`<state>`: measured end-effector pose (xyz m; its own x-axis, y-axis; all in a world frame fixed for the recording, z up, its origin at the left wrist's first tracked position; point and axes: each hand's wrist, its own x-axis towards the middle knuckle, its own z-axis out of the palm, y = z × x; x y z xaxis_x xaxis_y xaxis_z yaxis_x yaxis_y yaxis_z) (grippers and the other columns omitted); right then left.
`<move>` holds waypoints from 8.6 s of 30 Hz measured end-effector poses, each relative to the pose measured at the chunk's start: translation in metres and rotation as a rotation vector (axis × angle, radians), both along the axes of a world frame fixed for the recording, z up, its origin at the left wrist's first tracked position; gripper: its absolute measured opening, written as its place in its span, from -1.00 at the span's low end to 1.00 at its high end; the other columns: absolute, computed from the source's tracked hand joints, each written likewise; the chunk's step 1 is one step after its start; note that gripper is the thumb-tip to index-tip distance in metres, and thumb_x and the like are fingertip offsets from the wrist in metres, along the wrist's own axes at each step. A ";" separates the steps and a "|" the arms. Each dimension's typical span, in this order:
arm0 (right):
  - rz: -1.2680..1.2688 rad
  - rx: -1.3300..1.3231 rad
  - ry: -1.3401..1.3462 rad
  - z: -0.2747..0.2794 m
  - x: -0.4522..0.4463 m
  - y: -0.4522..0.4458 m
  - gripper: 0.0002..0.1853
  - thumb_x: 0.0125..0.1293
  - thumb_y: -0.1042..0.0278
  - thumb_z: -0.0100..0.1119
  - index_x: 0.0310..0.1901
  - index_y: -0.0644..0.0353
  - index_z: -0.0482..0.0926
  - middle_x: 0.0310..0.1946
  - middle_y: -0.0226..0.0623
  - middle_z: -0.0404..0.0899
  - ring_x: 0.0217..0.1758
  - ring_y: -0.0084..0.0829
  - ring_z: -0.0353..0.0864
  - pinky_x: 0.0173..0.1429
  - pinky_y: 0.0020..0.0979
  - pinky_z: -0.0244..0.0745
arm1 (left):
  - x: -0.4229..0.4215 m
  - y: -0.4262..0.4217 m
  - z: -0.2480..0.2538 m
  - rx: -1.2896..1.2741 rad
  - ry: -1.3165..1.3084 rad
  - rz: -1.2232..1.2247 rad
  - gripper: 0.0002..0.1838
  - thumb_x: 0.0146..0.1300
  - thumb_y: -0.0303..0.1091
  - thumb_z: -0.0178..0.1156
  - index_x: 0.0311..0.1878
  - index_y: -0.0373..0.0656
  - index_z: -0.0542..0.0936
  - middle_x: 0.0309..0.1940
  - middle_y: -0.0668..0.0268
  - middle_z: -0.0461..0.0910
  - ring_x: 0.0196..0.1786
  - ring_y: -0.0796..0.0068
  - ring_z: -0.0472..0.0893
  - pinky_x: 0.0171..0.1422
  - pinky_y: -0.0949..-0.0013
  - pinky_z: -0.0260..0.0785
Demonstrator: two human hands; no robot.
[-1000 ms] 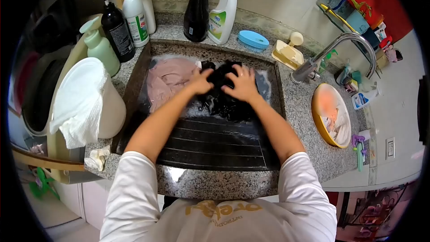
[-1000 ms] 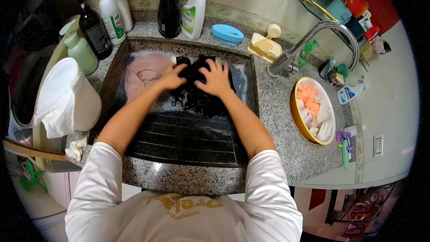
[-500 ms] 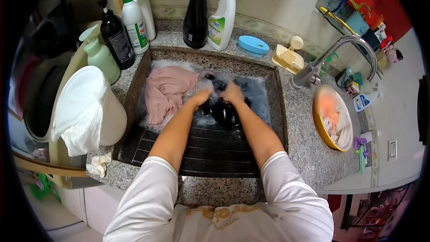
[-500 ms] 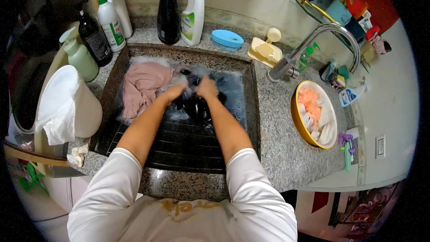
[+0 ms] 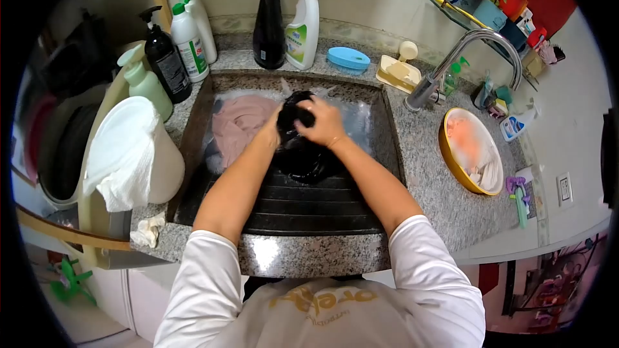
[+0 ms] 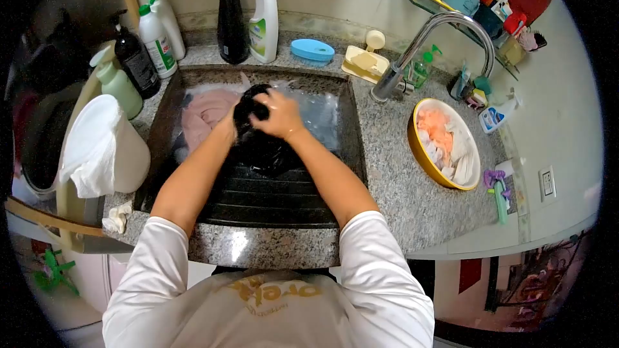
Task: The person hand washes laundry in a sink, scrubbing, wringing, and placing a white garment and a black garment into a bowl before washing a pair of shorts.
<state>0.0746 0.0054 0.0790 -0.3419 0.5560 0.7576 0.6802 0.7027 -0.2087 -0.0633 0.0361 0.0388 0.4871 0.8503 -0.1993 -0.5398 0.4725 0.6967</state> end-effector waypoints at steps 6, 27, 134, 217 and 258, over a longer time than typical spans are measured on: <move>-0.040 -0.311 -0.065 0.019 0.048 -0.006 -0.62 0.04 0.11 0.12 -0.13 0.12 0.41 -0.17 -0.25 0.48 -0.18 -0.18 0.51 -0.12 -0.28 0.42 | -0.010 -0.030 0.078 0.048 0.605 0.162 -0.77 0.00 -0.28 0.01 -0.45 -0.27 0.52 -0.56 0.24 0.53 -0.55 0.42 0.52 -0.48 0.42 0.37; 0.569 -1.088 0.231 0.014 -0.025 -0.034 -0.01 -0.21 0.13 0.45 0.21 0.37 0.07 0.17 -0.09 0.22 0.22 -0.29 0.20 0.25 -0.42 0.11 | 0.008 -0.039 0.233 0.218 0.362 0.755 -0.66 0.01 -0.38 -0.05 -0.15 -0.39 0.39 -0.34 0.13 0.44 -0.30 0.36 0.45 -0.24 0.28 0.31; -0.408 -0.435 -0.177 -0.014 0.098 0.002 -0.64 -0.15 0.30 0.14 -0.19 -0.04 0.47 -0.33 -0.21 0.52 -0.23 -0.21 0.54 -0.31 -0.21 0.43 | 0.007 -0.003 0.052 0.451 0.951 0.158 -0.84 -0.05 -0.39 0.09 -0.35 -0.21 0.49 -0.45 0.32 0.49 -0.40 0.47 0.44 -0.27 0.44 0.31; 0.210 0.071 0.016 0.023 -0.042 -0.033 -0.76 -0.31 0.20 0.25 -0.54 0.06 0.48 -0.44 -0.31 0.35 -0.35 -0.29 0.46 -0.42 -0.28 0.40 | 0.014 -0.003 -0.002 0.029 0.194 0.020 -0.30 0.09 0.22 -0.06 0.11 -0.18 0.28 0.06 0.24 0.34 0.07 0.36 0.38 0.02 0.27 0.34; -0.070 -0.599 0.296 -0.018 0.021 0.028 -0.76 -0.06 0.37 0.16 -0.27 -0.05 0.59 -0.27 -0.12 0.44 -0.15 -0.10 0.46 -0.15 -0.22 0.39 | -0.010 -0.001 -0.004 -0.050 0.586 -0.004 -0.42 0.24 0.12 -0.14 0.15 -0.14 0.30 0.09 0.26 0.37 0.13 0.36 0.35 0.17 0.28 0.20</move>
